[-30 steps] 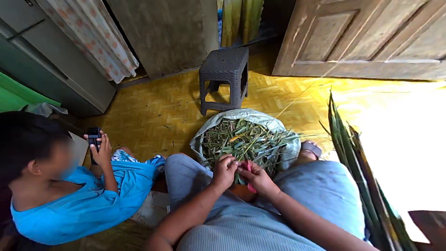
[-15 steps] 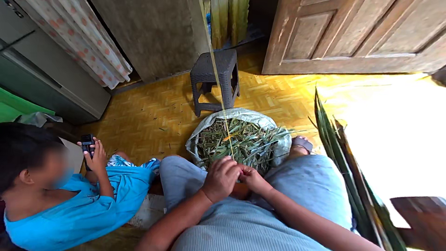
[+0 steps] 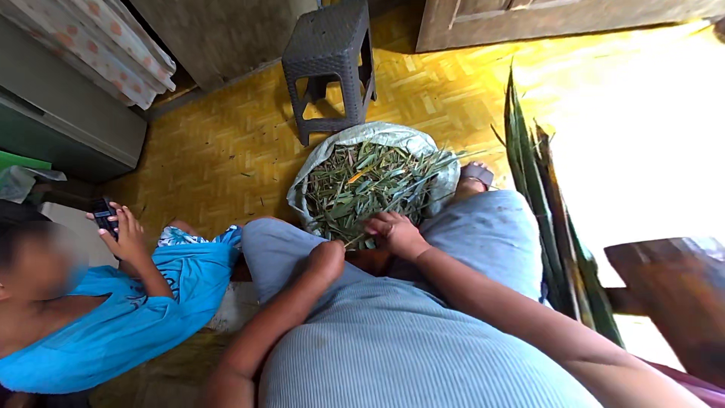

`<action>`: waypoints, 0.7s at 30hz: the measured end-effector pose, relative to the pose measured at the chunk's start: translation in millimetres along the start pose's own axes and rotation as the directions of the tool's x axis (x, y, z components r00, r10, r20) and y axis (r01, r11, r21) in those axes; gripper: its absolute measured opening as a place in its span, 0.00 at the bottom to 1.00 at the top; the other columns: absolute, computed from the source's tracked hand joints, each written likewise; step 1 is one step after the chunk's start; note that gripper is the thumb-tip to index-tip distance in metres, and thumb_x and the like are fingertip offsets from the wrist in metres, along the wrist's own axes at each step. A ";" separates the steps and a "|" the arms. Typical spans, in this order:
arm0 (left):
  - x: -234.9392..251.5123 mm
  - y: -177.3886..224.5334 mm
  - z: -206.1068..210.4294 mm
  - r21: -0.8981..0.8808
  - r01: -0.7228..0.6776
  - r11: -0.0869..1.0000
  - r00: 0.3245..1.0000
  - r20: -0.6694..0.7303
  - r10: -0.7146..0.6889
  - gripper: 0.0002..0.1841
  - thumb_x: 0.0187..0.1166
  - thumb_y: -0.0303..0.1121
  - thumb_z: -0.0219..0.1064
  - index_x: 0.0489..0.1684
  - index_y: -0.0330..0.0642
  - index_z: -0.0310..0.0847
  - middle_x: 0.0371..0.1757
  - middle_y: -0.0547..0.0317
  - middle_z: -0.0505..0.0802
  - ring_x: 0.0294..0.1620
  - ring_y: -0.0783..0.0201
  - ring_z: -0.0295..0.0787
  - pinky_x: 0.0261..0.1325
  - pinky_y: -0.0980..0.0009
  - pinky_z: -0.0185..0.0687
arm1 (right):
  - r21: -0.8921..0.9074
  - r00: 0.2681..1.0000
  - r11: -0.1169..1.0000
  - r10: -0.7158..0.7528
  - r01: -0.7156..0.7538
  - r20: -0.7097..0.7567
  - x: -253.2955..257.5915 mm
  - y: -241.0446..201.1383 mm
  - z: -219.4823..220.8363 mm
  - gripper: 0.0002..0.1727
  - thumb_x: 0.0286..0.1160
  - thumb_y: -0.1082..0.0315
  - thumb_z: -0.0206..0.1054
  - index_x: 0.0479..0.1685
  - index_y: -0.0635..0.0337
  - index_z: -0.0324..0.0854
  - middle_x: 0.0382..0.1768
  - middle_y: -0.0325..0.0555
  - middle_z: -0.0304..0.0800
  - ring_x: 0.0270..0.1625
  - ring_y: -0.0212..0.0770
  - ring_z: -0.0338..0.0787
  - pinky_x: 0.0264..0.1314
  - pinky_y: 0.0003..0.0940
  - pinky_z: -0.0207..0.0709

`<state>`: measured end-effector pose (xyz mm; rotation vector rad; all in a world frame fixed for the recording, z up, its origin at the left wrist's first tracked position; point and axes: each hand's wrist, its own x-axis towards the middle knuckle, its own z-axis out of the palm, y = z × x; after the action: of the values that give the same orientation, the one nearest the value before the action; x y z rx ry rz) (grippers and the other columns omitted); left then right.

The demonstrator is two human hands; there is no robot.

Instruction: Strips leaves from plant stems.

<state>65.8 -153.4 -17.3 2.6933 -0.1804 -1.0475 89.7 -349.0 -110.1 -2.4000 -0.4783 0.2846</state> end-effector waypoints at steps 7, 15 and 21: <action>20.8 -21.3 12.8 -0.568 0.135 0.812 0.988 0.014 -0.154 0.17 0.94 0.34 0.52 0.66 0.34 0.82 0.40 0.54 0.89 0.33 0.68 0.81 0.43 0.70 0.79 | 0.122 0.936 0.928 0.346 -0.352 0.066 6.4 0.2 -3.7 0.27 0.94 0.59 0.55 0.88 0.56 0.66 0.68 0.71 0.83 0.66 0.75 0.85 0.68 0.74 0.73; 36.5 -24.1 17.2 -0.880 0.209 0.426 0.973 0.143 -0.181 0.14 0.95 0.33 0.52 0.64 0.35 0.79 0.24 0.65 0.78 0.14 0.76 0.65 0.18 0.81 0.61 | 0.091 0.950 0.971 0.192 -0.220 0.245 10.3 -9.1 21.5 0.34 0.88 0.50 0.62 0.88 0.57 0.65 0.74 0.67 0.79 0.67 0.67 0.87 0.71 0.68 0.75; 39.1 -25.0 19.2 -0.881 0.195 0.430 0.980 0.158 -0.121 0.14 0.95 0.33 0.52 0.65 0.35 0.78 0.24 0.65 0.78 0.14 0.76 0.63 0.18 0.81 0.59 | 0.026 0.957 0.983 0.171 -0.182 0.236 11.1 -10.2 25.2 0.29 0.94 0.52 0.52 0.87 0.57 0.67 0.75 0.66 0.78 0.71 0.69 0.84 0.72 0.68 0.74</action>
<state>82.1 -140.8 -63.1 1.6750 0.5158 -0.8979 89.0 -322.9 -123.3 -2.3768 -0.3558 0.6551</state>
